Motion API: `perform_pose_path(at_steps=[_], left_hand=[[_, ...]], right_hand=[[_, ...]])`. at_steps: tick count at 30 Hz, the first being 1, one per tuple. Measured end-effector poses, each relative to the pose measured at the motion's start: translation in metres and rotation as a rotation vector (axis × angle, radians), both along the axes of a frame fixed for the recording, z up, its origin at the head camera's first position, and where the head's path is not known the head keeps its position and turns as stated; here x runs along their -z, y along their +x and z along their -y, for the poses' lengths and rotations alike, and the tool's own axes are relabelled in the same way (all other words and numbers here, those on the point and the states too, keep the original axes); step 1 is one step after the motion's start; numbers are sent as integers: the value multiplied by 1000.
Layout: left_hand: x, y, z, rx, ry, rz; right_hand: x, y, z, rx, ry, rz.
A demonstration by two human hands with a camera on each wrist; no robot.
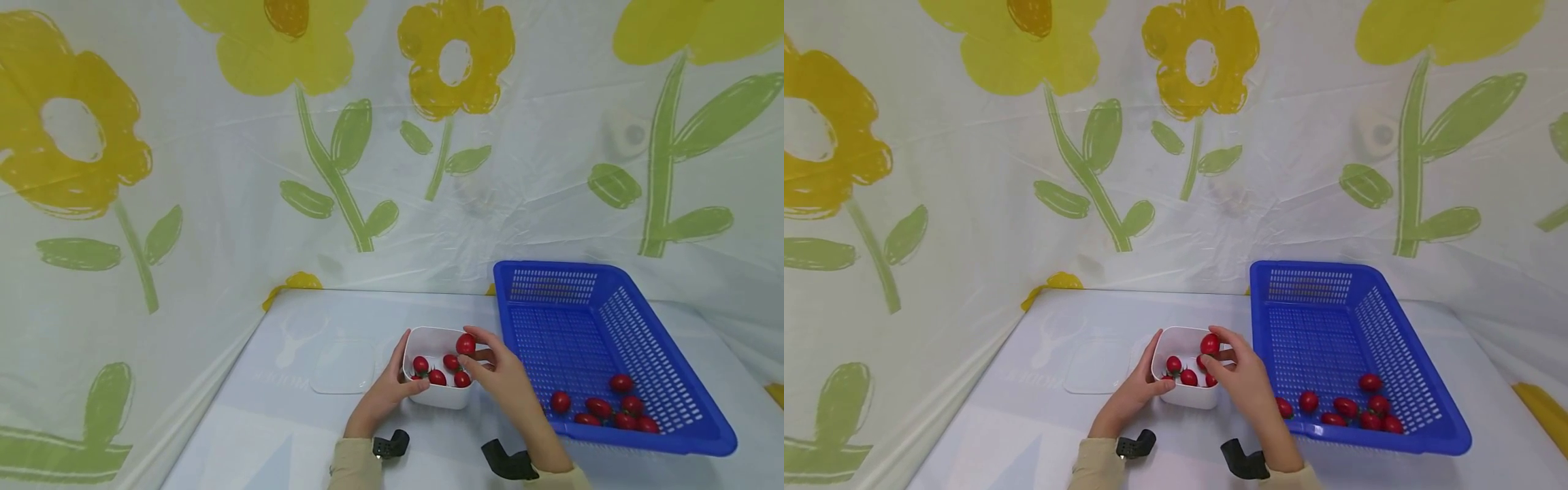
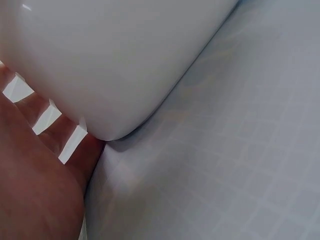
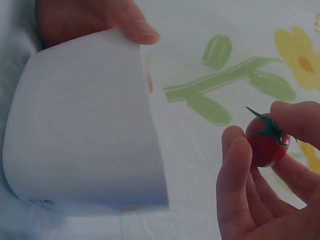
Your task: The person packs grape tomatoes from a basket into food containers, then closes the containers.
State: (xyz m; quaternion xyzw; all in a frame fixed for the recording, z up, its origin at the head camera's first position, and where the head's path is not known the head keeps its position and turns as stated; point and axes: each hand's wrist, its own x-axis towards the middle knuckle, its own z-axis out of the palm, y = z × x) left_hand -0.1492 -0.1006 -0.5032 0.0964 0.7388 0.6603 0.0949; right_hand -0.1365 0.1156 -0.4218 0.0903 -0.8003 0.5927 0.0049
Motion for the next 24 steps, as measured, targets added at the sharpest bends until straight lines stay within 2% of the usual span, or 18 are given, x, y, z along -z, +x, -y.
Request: perform_pose_path(at_steps=[7, 12, 17, 24], left_hand=[[1, -1, 0, 4, -7, -11], [2, -1, -1, 9, -6, -32], [2, 0, 0, 15, -9, -31], [1, -2, 0, 41, 11, -19]], right_hand=[[12, 1, 18, 35, 46, -105], [22, 1, 27, 96, 77, -163], [31, -1, 32, 125, 164, -296], [35, 0, 37, 174, 313, -424]])
